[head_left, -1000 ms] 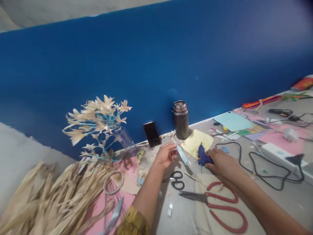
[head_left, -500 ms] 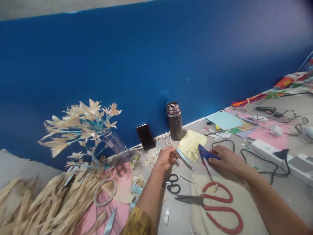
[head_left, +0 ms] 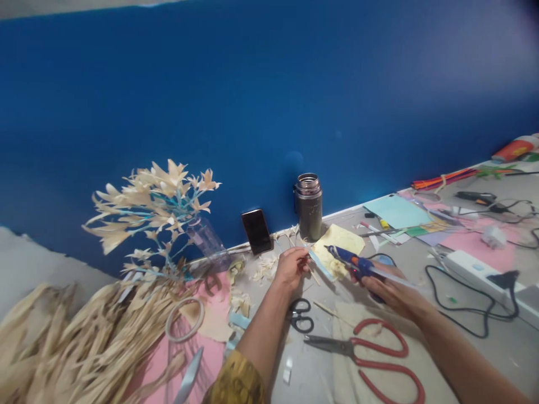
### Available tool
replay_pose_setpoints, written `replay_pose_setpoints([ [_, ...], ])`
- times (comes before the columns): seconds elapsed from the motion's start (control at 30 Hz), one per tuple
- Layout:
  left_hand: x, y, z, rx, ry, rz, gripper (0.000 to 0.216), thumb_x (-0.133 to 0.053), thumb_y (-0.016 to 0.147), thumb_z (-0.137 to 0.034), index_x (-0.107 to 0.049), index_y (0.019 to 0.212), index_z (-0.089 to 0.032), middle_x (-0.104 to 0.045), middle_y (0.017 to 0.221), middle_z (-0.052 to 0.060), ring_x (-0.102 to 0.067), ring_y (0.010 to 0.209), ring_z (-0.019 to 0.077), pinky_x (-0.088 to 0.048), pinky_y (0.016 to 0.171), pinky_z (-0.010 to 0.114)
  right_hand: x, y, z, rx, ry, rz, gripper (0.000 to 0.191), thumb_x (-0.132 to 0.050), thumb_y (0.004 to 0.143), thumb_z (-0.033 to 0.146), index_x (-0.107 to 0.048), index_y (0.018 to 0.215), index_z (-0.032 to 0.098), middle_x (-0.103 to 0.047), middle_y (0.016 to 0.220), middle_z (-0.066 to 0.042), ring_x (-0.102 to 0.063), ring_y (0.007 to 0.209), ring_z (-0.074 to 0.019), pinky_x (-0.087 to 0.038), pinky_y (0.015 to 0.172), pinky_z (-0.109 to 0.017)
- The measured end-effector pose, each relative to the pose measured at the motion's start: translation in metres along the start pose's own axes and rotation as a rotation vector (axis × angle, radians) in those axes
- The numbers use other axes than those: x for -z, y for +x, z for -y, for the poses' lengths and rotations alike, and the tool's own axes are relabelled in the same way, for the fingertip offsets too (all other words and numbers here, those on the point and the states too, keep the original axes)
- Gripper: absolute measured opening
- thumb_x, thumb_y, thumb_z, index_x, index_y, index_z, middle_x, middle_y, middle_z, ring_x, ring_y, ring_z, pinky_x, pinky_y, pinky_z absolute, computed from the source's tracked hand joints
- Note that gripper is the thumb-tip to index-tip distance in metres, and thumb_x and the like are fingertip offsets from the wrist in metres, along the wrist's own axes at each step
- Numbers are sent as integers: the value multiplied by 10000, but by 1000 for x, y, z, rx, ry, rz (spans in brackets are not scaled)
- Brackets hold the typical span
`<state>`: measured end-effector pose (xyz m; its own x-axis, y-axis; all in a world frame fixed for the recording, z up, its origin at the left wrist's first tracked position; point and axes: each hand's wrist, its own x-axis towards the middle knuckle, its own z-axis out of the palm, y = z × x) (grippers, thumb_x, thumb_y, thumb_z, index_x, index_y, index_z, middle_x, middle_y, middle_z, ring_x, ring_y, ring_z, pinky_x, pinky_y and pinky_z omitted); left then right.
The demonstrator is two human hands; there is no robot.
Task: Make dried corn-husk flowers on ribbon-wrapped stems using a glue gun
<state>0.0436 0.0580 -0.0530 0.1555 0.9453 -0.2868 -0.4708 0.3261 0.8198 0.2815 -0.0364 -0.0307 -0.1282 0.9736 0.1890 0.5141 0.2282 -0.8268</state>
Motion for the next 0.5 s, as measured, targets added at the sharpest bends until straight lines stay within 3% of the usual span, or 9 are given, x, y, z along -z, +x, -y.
replay_pose_setpoints([
  [0.2, -5, -7, -6, 44, -47, 77, 135, -795, 680, -133, -673, 734, -113, -654, 671, 42, -618, 602, 121, -475, 516, 213, -12, -8, 2, -12, 76, 30, 322, -551, 874, 556, -738, 949, 304, -755, 955, -62, -692, 974, -289, -567, 906, -409],
  [0.5, -7, -9, -3, 55, -59, 74, 205, -838, 638, -130, -666, 750, -130, -646, 681, 28, -623, 622, 131, -461, 500, 213, -6, 0, 18, -42, 71, 123, 324, -535, 879, 548, -715, 870, 279, -743, 921, -74, -684, 863, -283, -572, 801, -401],
])
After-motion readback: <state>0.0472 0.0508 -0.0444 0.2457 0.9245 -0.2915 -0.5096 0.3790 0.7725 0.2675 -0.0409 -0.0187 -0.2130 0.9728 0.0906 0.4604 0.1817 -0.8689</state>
